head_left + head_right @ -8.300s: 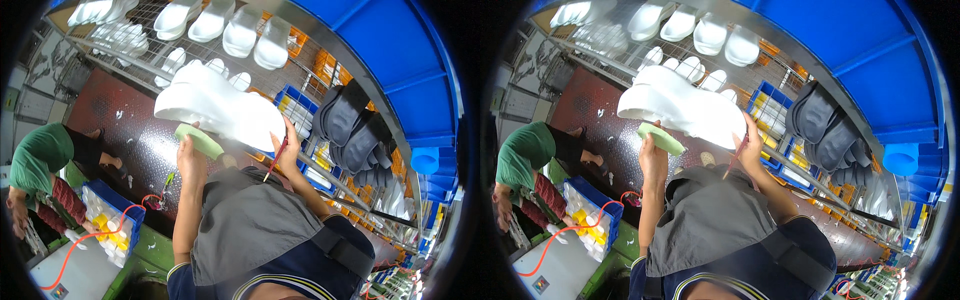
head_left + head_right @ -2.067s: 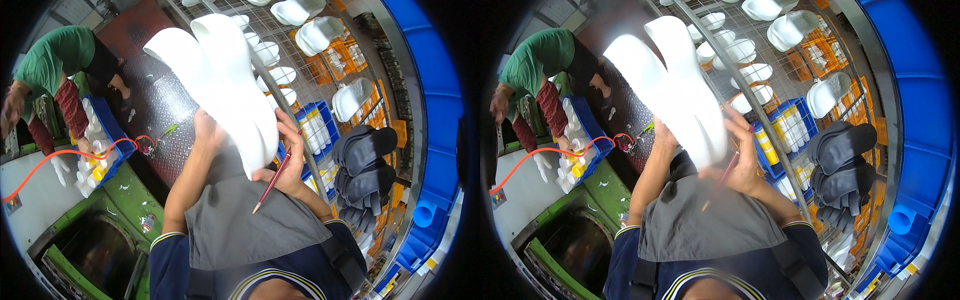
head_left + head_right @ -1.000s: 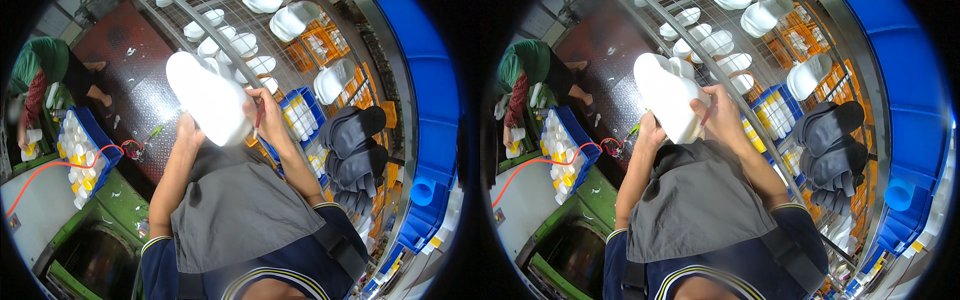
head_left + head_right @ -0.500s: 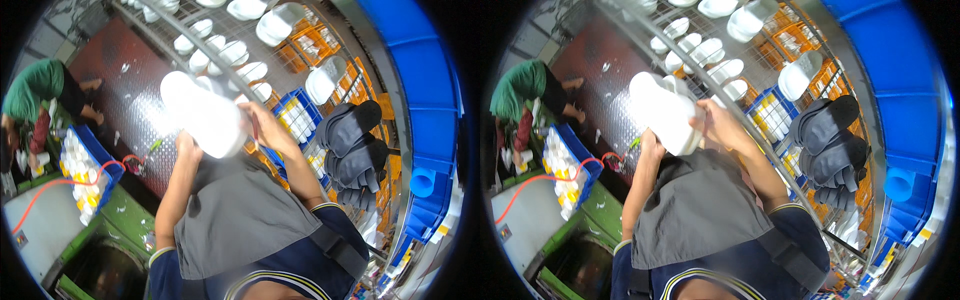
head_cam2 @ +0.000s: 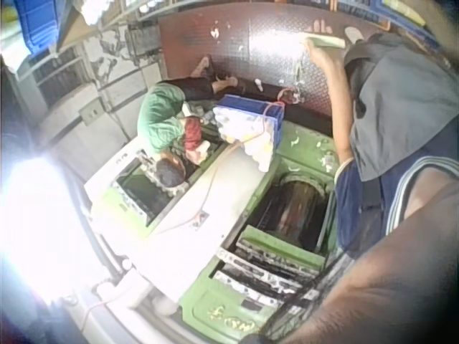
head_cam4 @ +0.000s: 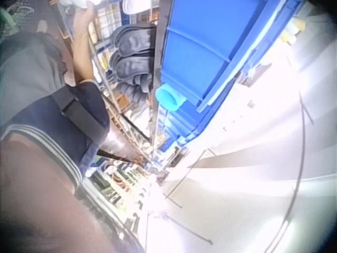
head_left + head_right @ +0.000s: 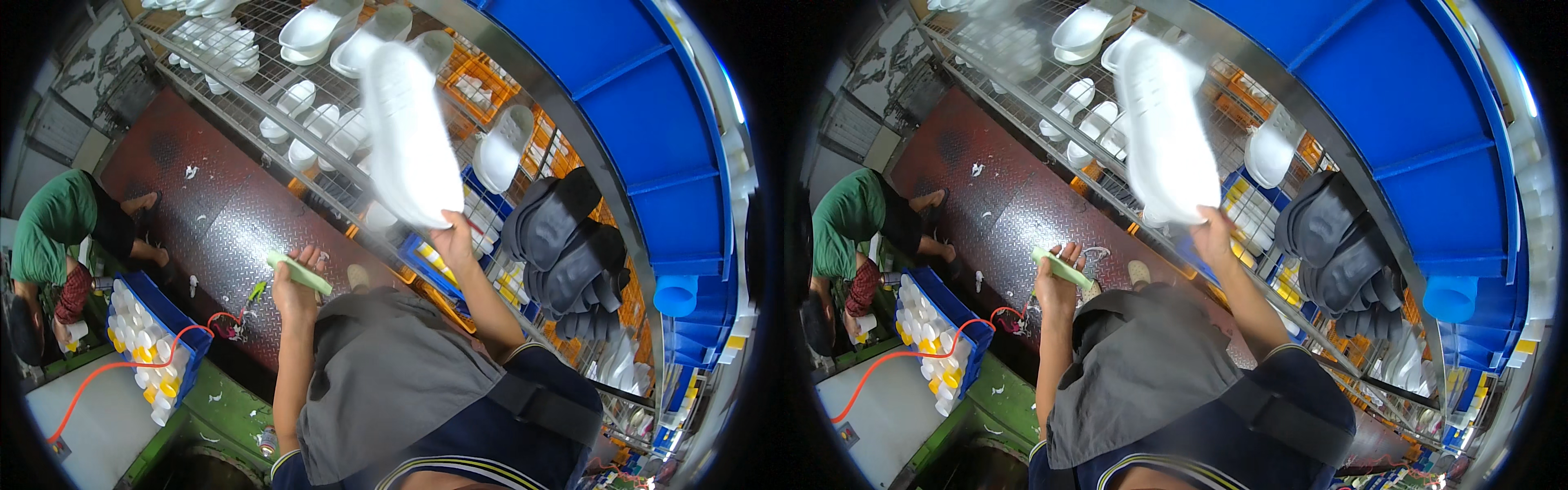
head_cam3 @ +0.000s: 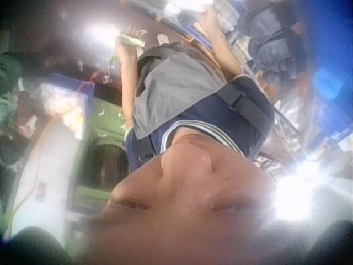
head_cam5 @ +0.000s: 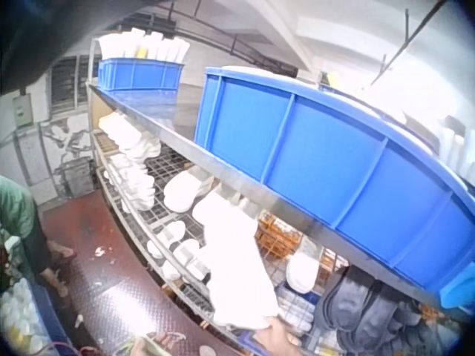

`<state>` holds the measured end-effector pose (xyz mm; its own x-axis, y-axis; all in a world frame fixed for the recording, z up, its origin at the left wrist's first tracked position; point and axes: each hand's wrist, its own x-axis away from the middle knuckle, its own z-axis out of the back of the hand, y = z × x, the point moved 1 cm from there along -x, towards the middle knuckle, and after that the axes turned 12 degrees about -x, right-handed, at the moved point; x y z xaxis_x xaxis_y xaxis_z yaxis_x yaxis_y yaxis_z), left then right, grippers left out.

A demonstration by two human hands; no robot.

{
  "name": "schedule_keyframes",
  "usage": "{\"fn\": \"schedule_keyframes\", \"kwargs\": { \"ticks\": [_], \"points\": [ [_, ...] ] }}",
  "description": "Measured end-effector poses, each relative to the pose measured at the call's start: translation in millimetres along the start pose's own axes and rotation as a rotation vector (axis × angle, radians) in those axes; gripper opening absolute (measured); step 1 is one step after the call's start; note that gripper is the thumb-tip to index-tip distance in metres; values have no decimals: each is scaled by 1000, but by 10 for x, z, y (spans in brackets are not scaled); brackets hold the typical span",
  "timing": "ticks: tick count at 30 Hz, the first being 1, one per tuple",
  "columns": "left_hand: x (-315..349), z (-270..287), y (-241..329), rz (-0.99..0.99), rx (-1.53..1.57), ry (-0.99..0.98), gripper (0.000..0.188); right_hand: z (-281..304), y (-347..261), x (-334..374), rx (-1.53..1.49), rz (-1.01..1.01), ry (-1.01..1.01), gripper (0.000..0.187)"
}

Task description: The person picks white slipper uppers from a wire rack, marks them with a pen, and places them back on the rack. The person then walks to a control panel, writes on a notepad, and interacts with the touchscreen using the pen.

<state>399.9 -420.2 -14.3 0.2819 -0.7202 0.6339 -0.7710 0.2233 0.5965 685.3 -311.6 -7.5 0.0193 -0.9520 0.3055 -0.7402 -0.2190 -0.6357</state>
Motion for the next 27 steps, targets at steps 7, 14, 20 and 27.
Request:
{"fn": "schedule_keyframes", "kwargs": {
  "ticks": [7,14,20,27],
  "points": [
    [-7,291,-132,100,109,104,45,156,-340,-1603,-58,332,20,48],
    [55,321,-156,85,79,133,48,740,13,-2320,-100,218,418,61],
    [29,366,-173,119,149,191,49,228,268,-1753,-143,-135,243,94],
    [-6,315,-219,137,143,202,48,-451,321,-2823,-42,2,237,81]
  ]
}}
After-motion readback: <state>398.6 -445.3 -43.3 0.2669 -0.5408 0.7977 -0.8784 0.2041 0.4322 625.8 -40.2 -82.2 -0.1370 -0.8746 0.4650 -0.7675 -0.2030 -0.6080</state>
